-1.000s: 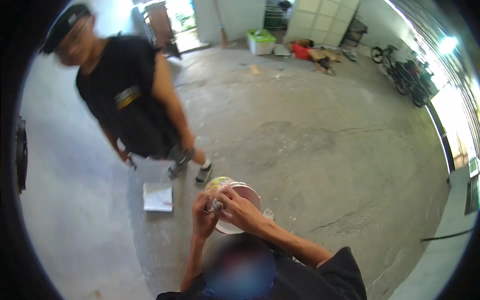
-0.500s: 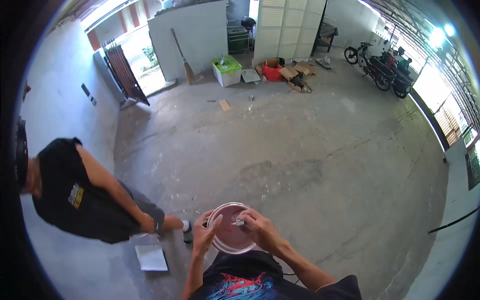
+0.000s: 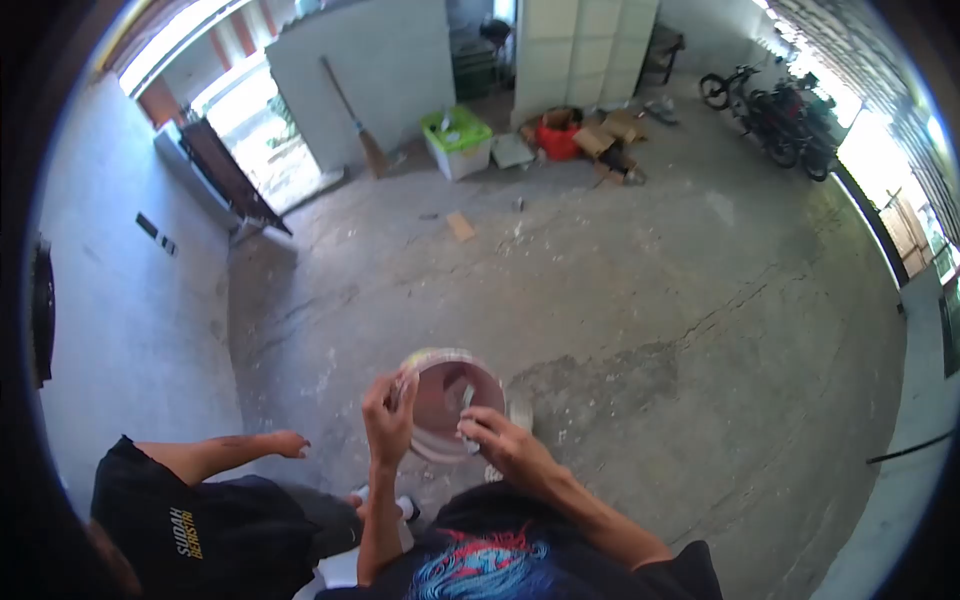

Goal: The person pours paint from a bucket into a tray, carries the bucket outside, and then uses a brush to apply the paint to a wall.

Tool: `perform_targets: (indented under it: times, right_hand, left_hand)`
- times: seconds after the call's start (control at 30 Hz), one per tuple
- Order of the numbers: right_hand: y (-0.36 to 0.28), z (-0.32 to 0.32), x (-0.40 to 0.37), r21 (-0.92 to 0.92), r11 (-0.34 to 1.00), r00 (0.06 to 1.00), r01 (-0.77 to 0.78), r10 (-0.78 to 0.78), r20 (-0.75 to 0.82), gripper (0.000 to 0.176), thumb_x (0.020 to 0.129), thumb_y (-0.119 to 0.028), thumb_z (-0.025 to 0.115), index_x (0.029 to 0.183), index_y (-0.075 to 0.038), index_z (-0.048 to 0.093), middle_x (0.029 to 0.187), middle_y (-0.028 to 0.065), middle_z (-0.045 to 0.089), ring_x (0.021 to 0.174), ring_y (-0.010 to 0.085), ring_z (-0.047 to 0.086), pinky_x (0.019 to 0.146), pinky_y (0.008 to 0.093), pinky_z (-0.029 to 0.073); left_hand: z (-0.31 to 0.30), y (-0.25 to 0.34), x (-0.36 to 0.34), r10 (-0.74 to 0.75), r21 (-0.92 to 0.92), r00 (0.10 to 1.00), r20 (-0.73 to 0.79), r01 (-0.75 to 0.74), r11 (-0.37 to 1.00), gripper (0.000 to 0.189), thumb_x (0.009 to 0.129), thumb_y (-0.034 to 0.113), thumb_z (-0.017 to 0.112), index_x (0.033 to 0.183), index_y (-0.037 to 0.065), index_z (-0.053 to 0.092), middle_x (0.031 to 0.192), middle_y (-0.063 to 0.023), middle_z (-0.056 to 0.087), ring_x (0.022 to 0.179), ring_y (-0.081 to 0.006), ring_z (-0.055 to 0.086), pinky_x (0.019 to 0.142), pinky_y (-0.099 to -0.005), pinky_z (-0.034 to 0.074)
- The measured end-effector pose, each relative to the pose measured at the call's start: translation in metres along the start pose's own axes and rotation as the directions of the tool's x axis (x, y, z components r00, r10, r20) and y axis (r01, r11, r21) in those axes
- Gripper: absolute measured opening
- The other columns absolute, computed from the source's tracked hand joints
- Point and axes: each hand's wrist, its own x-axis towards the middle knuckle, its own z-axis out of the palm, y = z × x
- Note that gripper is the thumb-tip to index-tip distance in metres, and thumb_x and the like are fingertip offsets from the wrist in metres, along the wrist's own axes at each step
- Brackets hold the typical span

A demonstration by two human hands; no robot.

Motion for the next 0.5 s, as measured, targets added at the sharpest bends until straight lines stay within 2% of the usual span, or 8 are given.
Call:
perform_targets:
  times: [0.07,0.13,0.17,0.23,0.37,0.43,0.5]
  right_hand:
    - [0.023,-0.002,0.038,0.026,1.000,0.999,0.006,-0.007,0.035,0.043,0.076,0.008,0.064,0.116,-0.007,0.058,0.122,0.0152,0.056,0.102,0.0359,0.062,0.081,0.0405,0.056]
    - [0.050,-0.007,0.081,0.011,0.999,0.999,0.044,-0.044,0.021,0.051,0.071,0.011,0.064,0.119,-0.007,0.057,0.122,0.0154,0.056,0.100,0.0359,0.062,0.081,0.0402,0.056]
    - [0.063,-0.010,0.098,0.019,0.998,0.998,0.060,-0.060,0.032,0.051,0.071,0.011,0.064,0.119,-0.007,0.057,0.122,0.0154,0.056,0.100,0.0359,0.062,0.081,0.0402,0.056]
    - [0.093,-0.010,0.145,0.010,0.994,0.993,0.110,-0.110,0.032,0.057,0.068,0.013,0.063,0.120,-0.008,0.056,0.120,0.0156,0.057,0.099,0.0354,0.062,0.081,0.0402,0.056]
    - [0.151,-0.022,0.272,0.041,0.976,0.975,0.215,-0.217,0.053,0.057,0.067,0.013,0.062,0.120,-0.008,0.056,0.120,0.0158,0.058,0.099,0.0350,0.063,0.081,0.0396,0.056]
    - [0.166,-0.026,0.325,0.063,0.955,0.954,0.290,-0.294,0.061,0.058,0.067,0.013,0.062,0.121,-0.008,0.056,0.120,0.0155,0.058,0.099,0.0345,0.064,0.081,0.0393,0.056]
    - [0.178,-0.037,0.397,0.119,0.939,0.937,0.323,-0.334,0.099,0.053,0.071,0.011,0.062,0.120,-0.008,0.056,0.121,0.0154,0.058,0.098,0.0338,0.064,0.081,0.0387,0.056]
  left_hand:
    - [0.002,-0.010,0.047,-0.036,0.048,0.999,-0.020,0.037,0.998,0.021,0.085,0.011,0.070,0.102,-0.001,0.068,0.075,-0.0111,0.057,0.064,-0.0179,0.053,0.058,-0.0308,0.041]
    - [0.012,-0.022,0.099,0.075,-0.042,0.992,-0.101,-0.079,0.996,0.020,0.089,0.012,0.068,0.103,-0.003,0.067,0.078,-0.0063,0.056,0.069,-0.0101,0.050,0.059,-0.0260,0.039]
    - [0.016,-0.025,0.122,0.074,-0.033,0.990,-0.119,-0.078,0.996,0.020,0.089,0.012,0.068,0.103,-0.003,0.067,0.078,-0.0063,0.056,0.069,-0.0101,0.050,0.059,-0.0260,0.039]
    - [0.020,-0.037,0.174,0.172,0.056,0.973,-0.155,-0.165,0.985,0.020,0.089,0.011,0.068,0.104,-0.002,0.068,0.079,-0.0058,0.056,0.068,-0.0090,0.050,0.058,-0.0249,0.039]
    - [0.027,-0.050,0.283,0.161,0.127,0.956,-0.247,-0.133,0.983,0.019,0.089,0.009,0.067,0.104,-0.002,0.068,0.078,-0.0053,0.055,0.065,-0.0082,0.049,0.057,-0.0241,0.038]
    - [0.023,-0.050,0.314,0.060,0.056,0.958,-0.280,-0.046,0.997,0.023,0.087,0.008,0.070,0.106,-0.004,0.068,0.082,-0.0097,0.059,0.072,-0.0141,0.058,0.063,-0.0266,0.045]
    - [0.017,-0.050,0.355,0.005,0.086,0.946,-0.325,0.025,0.996,0.023,0.087,0.008,0.070,0.106,-0.004,0.067,0.081,-0.0093,0.059,0.069,-0.0130,0.056,0.061,-0.0260,0.043]
